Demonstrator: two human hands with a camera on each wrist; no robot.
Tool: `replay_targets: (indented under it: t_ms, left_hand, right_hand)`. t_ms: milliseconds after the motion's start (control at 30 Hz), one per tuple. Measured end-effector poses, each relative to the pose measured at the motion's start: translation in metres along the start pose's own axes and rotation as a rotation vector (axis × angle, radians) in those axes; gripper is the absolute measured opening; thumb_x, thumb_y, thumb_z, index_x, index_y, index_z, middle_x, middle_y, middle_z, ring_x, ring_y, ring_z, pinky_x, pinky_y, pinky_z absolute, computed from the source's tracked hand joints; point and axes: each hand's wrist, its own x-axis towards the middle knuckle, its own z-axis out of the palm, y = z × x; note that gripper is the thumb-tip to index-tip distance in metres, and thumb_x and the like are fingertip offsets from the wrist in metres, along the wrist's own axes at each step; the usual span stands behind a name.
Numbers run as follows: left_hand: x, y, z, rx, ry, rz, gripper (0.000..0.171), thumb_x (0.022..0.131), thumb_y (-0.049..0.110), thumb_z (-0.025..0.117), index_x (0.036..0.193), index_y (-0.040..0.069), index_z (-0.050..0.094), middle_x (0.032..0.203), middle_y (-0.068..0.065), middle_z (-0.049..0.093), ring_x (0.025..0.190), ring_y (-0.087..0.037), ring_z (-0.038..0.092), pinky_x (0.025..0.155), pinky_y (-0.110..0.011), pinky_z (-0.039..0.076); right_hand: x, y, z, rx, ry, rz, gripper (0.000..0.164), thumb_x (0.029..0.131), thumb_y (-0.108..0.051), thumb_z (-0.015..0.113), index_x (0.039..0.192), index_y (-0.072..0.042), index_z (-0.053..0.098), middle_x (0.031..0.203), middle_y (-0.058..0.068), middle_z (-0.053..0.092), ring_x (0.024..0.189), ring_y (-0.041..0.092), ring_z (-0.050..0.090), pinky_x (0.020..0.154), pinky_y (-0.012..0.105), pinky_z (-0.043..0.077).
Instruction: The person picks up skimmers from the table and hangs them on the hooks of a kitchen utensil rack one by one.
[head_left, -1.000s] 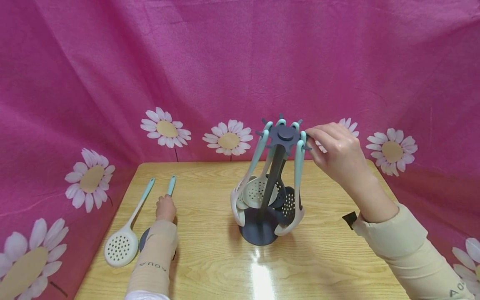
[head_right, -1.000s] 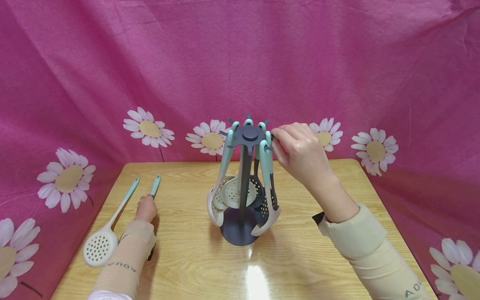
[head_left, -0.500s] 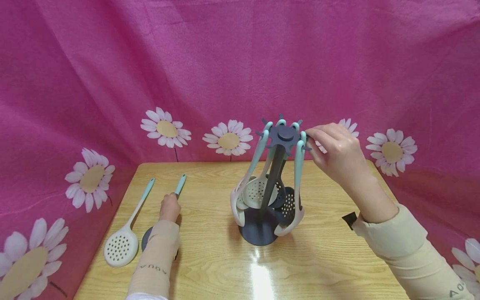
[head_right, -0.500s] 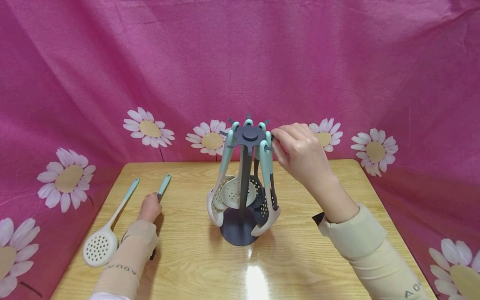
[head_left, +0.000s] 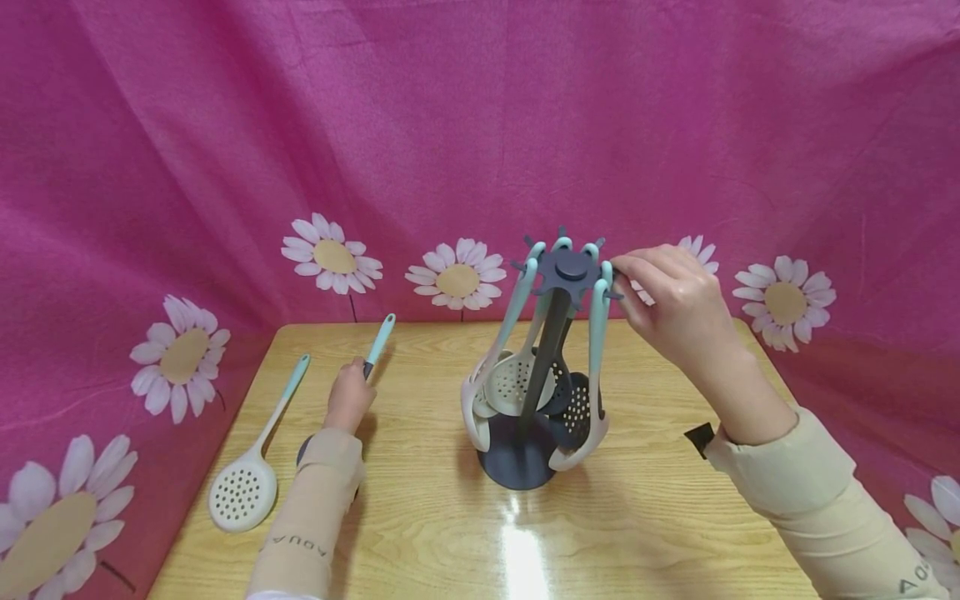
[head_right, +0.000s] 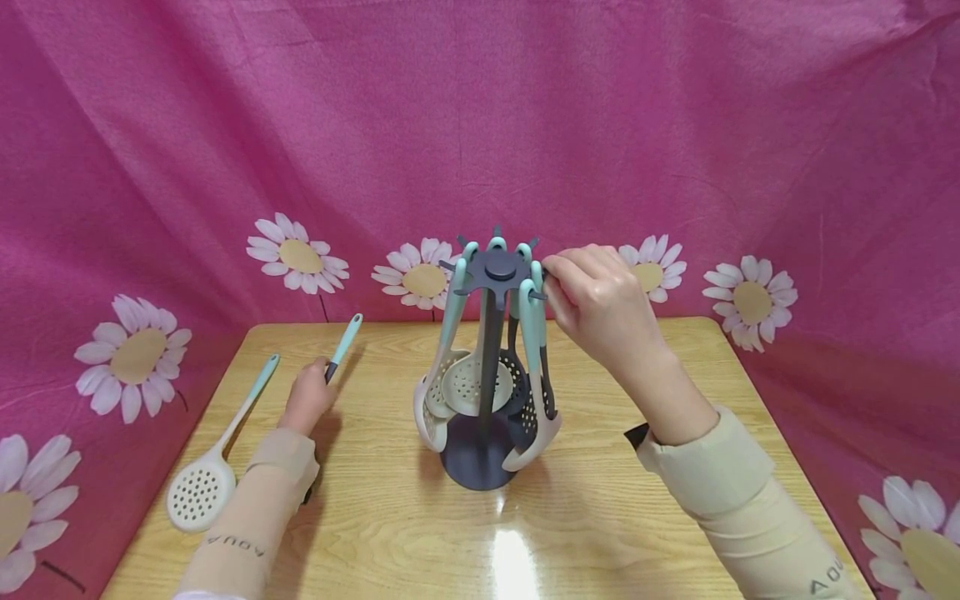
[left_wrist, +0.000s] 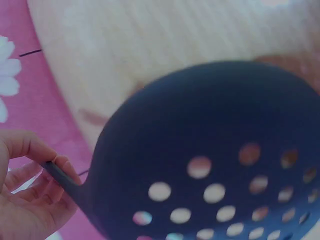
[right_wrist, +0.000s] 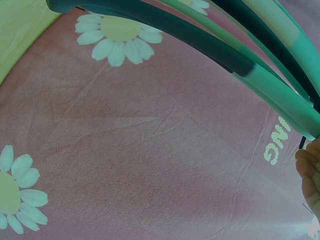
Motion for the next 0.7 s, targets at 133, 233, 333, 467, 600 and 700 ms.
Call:
replay_targets:
  t_ms: [133,233,333,467,600,700]
  left_hand:
    - [0.003,0.013,-0.006,-0.023,0.037,0.059,0.05,0.071,-0.01,0.058,0.12,-0.011,0.046,0.103,-0.029,0.055,0.095,-0.041,0.056,0.082,-0.048,0.045]
    - [0.004,0.024,-0.01,-0.039,0.063,0.096,0.049,0.071,-0.011,0.057,0.12,-0.01,0.048,0.108,-0.028,0.055,0.098,-0.04,0.056,0.084,-0.048,0.045]
    - [0.003,0.036,-0.013,-0.053,0.082,0.134,0.047,0.073,-0.01,0.056,0.119,-0.008,0.049,0.11,-0.026,0.056,0.1,-0.038,0.056,0.084,-0.047,0.045]
    - [0.0,0.051,-0.017,-0.074,0.107,0.185,0.046,0.075,-0.009,0.055,0.121,-0.006,0.048,0.11,-0.024,0.056,0.1,-0.037,0.056,0.082,-0.047,0.046]
    - [-0.005,0.065,-0.023,-0.101,0.141,0.239,0.048,0.076,-0.007,0.054,0.123,-0.003,0.047,0.112,-0.023,0.055,0.101,-0.036,0.056,0.081,-0.047,0.047]
    - [-0.01,0.075,-0.027,-0.117,0.172,0.281,0.047,0.077,-0.006,0.055,0.123,-0.002,0.047,0.109,-0.021,0.056,0.096,-0.035,0.058,0.078,-0.046,0.048]
  right_hand:
    - [0.0,0.0,0.0,-0.006,-0.008,0.0,0.014,0.077,0.004,0.063,0.09,0.007,0.065,0.083,0.017,0.066,0.074,0.029,0.059,0.071,0.041,0.048]
    - [0.0,0.0,0.0,-0.008,-0.009,0.001,0.014,0.077,0.004,0.063,0.09,0.007,0.065,0.083,0.017,0.066,0.074,0.03,0.059,0.071,0.041,0.049]
    - [0.0,0.0,-0.001,-0.007,-0.006,0.002,0.014,0.077,0.004,0.063,0.09,0.007,0.065,0.083,0.018,0.065,0.074,0.03,0.059,0.071,0.041,0.049]
    - [0.0,0.0,-0.001,0.0,-0.001,0.001,0.014,0.076,0.004,0.064,0.09,0.006,0.065,0.083,0.018,0.065,0.074,0.03,0.058,0.07,0.041,0.049]
    - [0.0,-0.001,0.0,0.003,0.0,0.0,0.014,0.076,0.003,0.064,0.09,0.007,0.065,0.083,0.018,0.065,0.074,0.03,0.058,0.07,0.041,0.049]
    - [0.0,0.0,0.0,0.002,-0.001,0.002,0.014,0.077,0.003,0.064,0.09,0.007,0.065,0.083,0.018,0.065,0.074,0.03,0.059,0.07,0.041,0.049]
